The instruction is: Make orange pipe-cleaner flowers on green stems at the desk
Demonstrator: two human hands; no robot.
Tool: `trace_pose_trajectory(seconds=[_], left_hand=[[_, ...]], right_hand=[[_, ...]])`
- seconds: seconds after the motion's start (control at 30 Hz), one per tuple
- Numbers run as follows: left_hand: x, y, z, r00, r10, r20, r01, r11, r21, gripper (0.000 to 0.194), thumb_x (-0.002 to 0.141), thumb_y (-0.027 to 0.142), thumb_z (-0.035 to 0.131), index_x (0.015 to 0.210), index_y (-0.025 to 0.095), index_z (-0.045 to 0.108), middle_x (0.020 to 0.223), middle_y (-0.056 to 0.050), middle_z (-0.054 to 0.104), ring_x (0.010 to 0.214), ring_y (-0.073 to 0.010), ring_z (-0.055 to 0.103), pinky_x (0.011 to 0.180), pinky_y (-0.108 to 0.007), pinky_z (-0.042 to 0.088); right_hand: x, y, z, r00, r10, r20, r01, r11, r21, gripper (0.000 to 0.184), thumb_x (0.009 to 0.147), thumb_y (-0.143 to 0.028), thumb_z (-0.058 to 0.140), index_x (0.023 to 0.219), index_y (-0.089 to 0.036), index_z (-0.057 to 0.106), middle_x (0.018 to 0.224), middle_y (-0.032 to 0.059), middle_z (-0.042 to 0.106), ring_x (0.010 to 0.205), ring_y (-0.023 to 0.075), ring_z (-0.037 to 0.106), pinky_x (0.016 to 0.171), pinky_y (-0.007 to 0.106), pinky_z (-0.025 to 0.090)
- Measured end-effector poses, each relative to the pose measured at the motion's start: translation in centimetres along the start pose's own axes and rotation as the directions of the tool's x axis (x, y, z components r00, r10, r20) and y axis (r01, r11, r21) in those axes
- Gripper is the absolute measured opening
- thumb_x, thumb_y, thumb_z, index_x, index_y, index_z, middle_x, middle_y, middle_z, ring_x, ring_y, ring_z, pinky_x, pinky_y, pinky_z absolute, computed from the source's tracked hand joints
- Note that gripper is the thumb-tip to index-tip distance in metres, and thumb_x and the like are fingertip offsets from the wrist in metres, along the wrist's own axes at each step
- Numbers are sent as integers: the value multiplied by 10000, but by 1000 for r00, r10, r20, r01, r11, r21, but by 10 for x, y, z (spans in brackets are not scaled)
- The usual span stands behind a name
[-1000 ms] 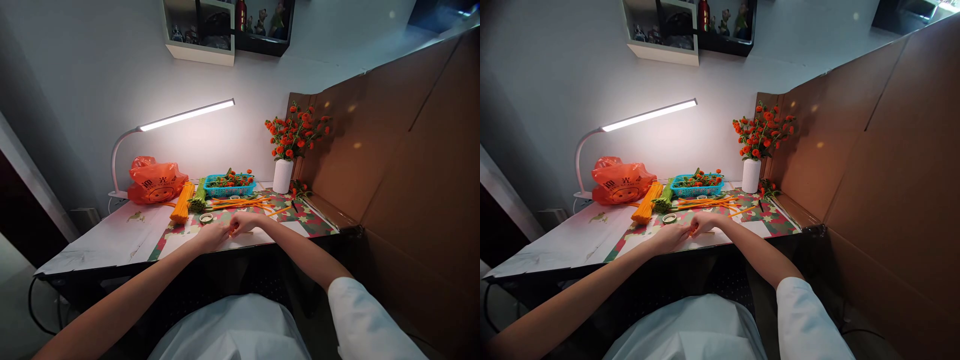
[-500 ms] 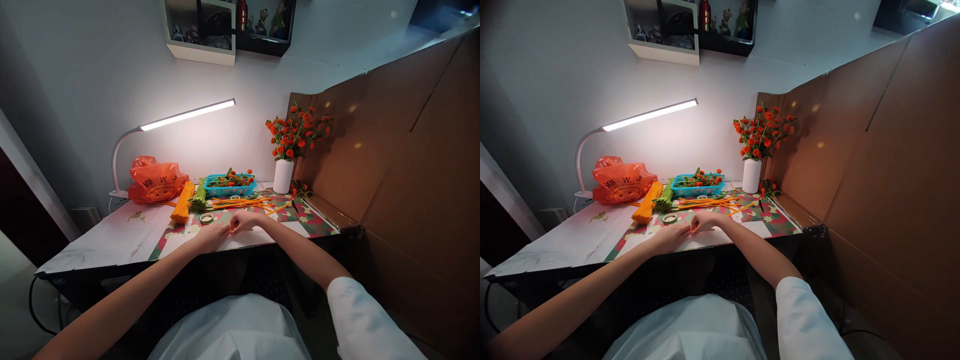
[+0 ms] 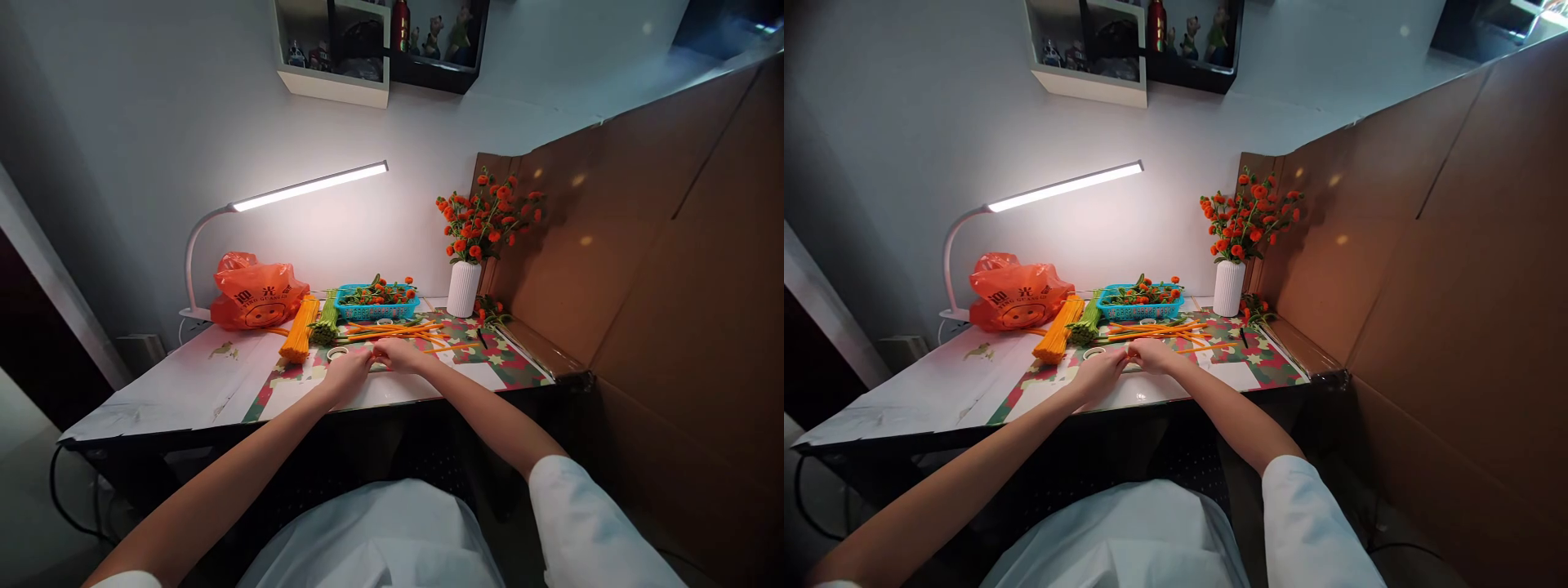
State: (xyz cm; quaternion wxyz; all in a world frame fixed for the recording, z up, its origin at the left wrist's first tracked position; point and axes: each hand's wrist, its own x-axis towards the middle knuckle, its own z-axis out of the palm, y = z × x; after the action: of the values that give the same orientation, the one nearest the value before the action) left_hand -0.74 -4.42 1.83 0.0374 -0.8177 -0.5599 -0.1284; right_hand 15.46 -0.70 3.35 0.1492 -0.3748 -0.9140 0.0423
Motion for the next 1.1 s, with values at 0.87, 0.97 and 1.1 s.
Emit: trace_pose_trajectory(seconds=[0.87,0.97,1.1], left_hand=[[8,-9,7,989,-16,-149,-134,357,-924,343,836,536,477,790,200,426,562,84,351,461,-73,296,467,-196,248],[-3,-8,2,976,210,-54,-158,515,-843,331,837,515,496,770,193,453,547,77,365,486,-80,324,491,-204,245],[-4,-2,-5,956,286,-58,-271,796,-541,213,849,392,505,782,191,528,629,25,525,564,-113,448,558,-231,311]], right_hand=[[-8,25,-14,968,210,140,-250,718,650,494,729,-628,590,636,-146,535,550,-68,356,499,58,284,494,212,225],[-17,38,-32,960,152,237,-262,788,558,531,643,-636,674,549,-159,461,529,-76,326,508,55,274,501,219,208],[-24,21,-46,967,97,237,-192,888,418,525,725,-616,618,537,-167,422,532,-58,348,527,68,291,518,234,198]])
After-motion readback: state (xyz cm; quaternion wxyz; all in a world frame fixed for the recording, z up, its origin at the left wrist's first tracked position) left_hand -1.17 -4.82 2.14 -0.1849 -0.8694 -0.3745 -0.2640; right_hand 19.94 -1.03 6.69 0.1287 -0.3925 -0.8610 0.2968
